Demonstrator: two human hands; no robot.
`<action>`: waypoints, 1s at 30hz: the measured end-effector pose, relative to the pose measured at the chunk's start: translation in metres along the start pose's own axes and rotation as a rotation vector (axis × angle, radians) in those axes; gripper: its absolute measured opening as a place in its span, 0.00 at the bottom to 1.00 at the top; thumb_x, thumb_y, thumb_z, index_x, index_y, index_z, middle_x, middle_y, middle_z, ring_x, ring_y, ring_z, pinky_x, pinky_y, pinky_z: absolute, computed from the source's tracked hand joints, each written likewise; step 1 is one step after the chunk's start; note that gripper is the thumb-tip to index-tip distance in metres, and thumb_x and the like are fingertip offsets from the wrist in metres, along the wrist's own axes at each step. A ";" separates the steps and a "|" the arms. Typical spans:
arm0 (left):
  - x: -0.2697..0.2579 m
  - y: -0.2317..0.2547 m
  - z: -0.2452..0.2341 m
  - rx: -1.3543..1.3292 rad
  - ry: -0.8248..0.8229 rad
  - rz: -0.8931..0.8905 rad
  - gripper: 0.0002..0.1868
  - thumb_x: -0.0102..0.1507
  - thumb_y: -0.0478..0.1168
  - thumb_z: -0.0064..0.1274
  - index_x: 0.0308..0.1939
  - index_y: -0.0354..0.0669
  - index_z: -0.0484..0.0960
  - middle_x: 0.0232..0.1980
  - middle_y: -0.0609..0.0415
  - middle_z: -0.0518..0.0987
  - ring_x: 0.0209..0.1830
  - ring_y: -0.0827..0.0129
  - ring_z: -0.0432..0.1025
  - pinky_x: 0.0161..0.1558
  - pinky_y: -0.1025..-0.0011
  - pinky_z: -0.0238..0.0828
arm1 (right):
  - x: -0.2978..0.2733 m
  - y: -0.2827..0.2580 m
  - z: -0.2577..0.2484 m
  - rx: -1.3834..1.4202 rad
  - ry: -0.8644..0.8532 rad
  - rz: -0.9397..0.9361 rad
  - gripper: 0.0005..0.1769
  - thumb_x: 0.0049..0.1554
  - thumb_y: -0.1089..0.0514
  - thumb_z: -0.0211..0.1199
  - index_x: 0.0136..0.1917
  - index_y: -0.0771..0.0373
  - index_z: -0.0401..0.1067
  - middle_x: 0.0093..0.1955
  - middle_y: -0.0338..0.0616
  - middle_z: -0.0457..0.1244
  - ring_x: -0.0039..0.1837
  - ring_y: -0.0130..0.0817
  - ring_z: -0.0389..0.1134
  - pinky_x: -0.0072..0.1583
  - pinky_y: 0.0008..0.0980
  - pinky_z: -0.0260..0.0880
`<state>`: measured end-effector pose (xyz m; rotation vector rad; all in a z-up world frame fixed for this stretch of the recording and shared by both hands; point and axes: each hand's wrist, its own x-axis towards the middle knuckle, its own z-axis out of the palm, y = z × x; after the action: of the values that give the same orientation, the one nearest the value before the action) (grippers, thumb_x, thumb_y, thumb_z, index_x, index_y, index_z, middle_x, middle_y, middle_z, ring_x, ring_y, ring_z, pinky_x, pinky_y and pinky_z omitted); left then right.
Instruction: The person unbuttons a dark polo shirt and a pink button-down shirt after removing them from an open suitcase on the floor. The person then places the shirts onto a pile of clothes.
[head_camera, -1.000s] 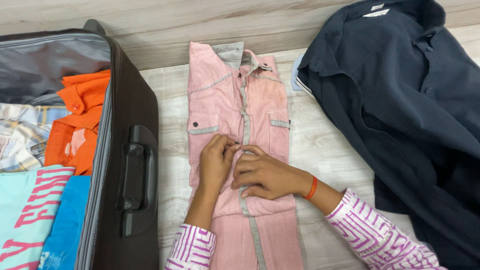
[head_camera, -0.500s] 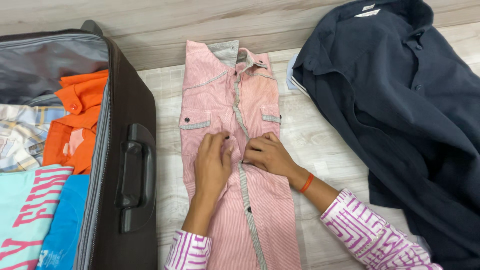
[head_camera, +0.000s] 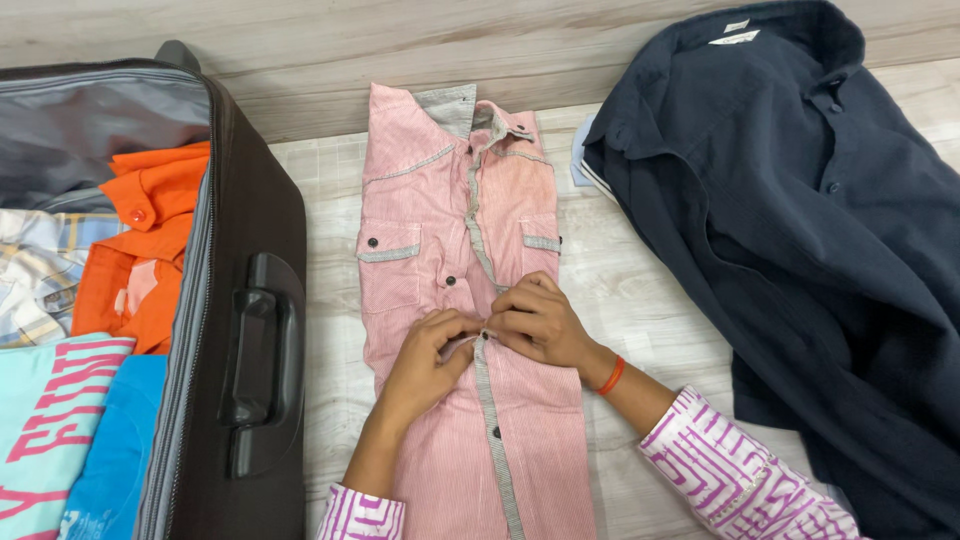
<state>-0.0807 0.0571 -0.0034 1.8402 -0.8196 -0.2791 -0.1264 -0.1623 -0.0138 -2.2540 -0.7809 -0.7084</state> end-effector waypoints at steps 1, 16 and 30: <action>0.000 0.000 0.002 0.035 0.023 0.006 0.11 0.56 0.29 0.55 0.42 0.35 0.83 0.42 0.51 0.82 0.45 0.59 0.75 0.49 0.67 0.69 | 0.001 0.000 0.000 0.012 -0.005 -0.004 0.08 0.51 0.59 0.73 0.45 0.58 0.77 0.47 0.36 0.66 0.49 0.34 0.66 0.57 0.36 0.62; 0.000 0.005 0.010 0.114 0.144 0.025 0.04 0.55 0.29 0.57 0.34 0.36 0.80 0.35 0.52 0.79 0.37 0.58 0.75 0.43 0.65 0.66 | -0.001 0.011 0.001 0.507 -0.140 0.139 0.06 0.56 0.66 0.66 0.45 0.67 0.70 0.49 0.47 0.65 0.54 0.42 0.68 0.56 0.37 0.69; 0.001 -0.002 0.011 -0.029 0.258 -0.058 0.04 0.59 0.31 0.60 0.33 0.33 0.80 0.30 0.51 0.77 0.29 0.63 0.70 0.33 0.69 0.66 | -0.010 0.011 0.011 0.442 0.004 0.228 0.05 0.58 0.68 0.62 0.44 0.67 0.66 0.45 0.47 0.66 0.49 0.35 0.69 0.53 0.31 0.70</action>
<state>-0.0855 0.0483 -0.0094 1.8280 -0.5814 -0.0862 -0.1223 -0.1642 -0.0318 -1.8971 -0.5961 -0.3863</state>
